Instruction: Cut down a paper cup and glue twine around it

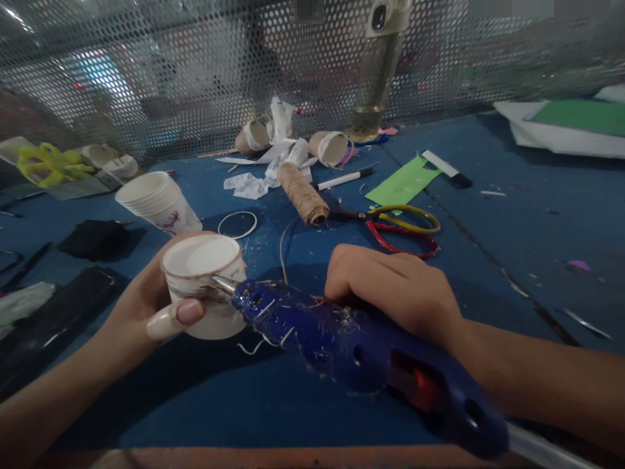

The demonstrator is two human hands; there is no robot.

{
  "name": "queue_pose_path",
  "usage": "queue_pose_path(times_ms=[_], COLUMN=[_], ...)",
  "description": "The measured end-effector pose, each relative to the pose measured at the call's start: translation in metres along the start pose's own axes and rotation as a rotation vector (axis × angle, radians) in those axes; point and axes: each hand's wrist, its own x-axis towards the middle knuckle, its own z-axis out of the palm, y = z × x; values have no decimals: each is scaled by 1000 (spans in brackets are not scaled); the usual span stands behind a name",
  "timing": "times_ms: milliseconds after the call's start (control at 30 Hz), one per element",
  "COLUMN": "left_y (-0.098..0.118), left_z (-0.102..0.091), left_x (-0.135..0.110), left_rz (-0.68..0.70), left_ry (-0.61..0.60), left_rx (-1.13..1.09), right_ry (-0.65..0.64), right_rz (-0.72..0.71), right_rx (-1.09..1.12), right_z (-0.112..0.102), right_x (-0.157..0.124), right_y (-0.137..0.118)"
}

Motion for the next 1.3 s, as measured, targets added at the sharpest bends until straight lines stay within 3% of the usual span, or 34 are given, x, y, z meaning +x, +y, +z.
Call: queue_pose_path(times_ms=[333, 633, 867, 1100, 1300], left_y=[-2, -7, -7, -1, 7], left_z=[-2, -5, -7, -1, 2], left_x=[1, -2, -2, 2, 4], left_rz=[3, -3, -84, -117, -106], left_ry=[-73, -135, -179, -47, -135], left_rx=[-112, -269, -385, -440, -545], right_ry=[-157, -82, -14, 4, -3], right_rz=[20, 69, 101, 125, 140], right_rx=[0, 58, 95, 127, 176], right_z=[-14, -9, 0, -1, -1], right_x=[-3, 2, 5, 6, 7], right_y=[4, -2, 6, 2, 1])
